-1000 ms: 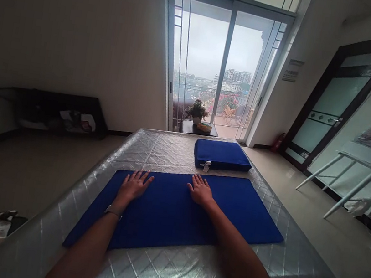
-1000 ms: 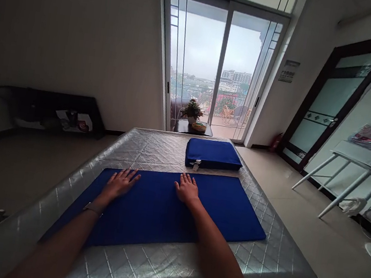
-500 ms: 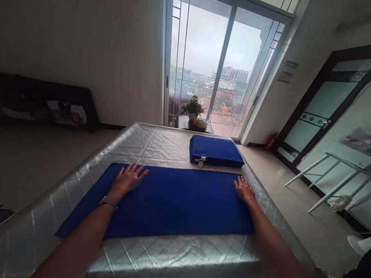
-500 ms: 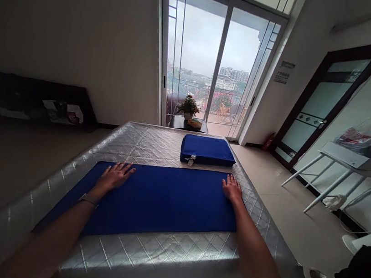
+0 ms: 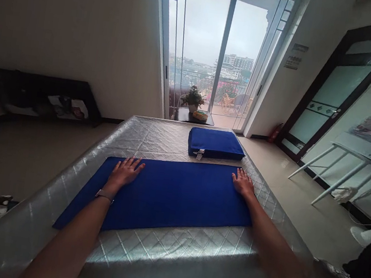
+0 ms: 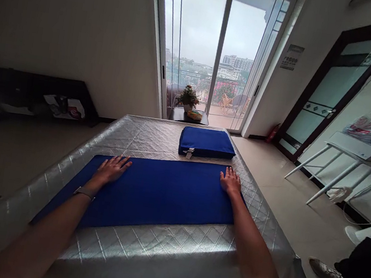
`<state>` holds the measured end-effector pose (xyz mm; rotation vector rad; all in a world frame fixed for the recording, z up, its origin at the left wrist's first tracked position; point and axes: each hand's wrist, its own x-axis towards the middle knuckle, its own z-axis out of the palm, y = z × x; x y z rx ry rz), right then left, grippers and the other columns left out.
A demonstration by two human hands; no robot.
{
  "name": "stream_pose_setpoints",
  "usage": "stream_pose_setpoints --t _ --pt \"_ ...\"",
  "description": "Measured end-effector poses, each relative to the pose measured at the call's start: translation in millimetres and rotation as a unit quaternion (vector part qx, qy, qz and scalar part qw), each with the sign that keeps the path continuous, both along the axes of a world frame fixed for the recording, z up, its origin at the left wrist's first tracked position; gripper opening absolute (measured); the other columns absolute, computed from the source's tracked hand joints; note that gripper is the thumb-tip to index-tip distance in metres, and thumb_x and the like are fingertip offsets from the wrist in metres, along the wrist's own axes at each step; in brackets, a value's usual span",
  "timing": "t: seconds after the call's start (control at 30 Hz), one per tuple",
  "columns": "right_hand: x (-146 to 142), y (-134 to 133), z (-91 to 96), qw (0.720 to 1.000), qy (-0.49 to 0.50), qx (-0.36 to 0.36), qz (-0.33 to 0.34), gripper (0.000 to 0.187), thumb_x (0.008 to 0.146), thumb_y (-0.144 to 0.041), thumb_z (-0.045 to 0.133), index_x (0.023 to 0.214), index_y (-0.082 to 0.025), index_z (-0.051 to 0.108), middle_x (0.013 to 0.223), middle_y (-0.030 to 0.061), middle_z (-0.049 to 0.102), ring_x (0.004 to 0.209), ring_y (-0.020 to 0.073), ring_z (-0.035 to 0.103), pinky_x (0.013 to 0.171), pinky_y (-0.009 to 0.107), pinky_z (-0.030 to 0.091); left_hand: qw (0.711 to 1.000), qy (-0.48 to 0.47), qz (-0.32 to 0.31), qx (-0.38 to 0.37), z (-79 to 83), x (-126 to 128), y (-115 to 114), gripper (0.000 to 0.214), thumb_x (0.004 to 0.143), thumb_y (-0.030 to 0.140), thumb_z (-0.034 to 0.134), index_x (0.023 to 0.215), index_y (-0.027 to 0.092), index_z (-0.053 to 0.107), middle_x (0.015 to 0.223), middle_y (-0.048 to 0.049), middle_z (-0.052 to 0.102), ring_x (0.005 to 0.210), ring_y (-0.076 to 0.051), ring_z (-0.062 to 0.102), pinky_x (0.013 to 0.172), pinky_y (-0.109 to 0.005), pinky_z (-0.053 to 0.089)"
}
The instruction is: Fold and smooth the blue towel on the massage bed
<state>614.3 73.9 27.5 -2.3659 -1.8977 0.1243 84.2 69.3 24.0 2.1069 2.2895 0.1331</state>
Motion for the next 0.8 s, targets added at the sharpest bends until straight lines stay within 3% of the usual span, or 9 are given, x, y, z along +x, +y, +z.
stream_pose_setpoints --t 0.8 --pt "-3.0 0.8 -0.4 1.0 -0.003 -0.007 -0.014 0.068 0.105 -0.046 0.019 0.163 -0.011 0.021 0.17 0.0066 0.017 0.156 0.0217 0.015 0.127 0.041 0.01 1.0 -0.01 -0.003 0.005 0.0 0.4 -0.4 0.068 0.102 0.06 0.015 0.16 0.028 0.029 0.168 -0.0087 0.028 0.155 -0.028 0.022 0.125 -0.053 0.018"
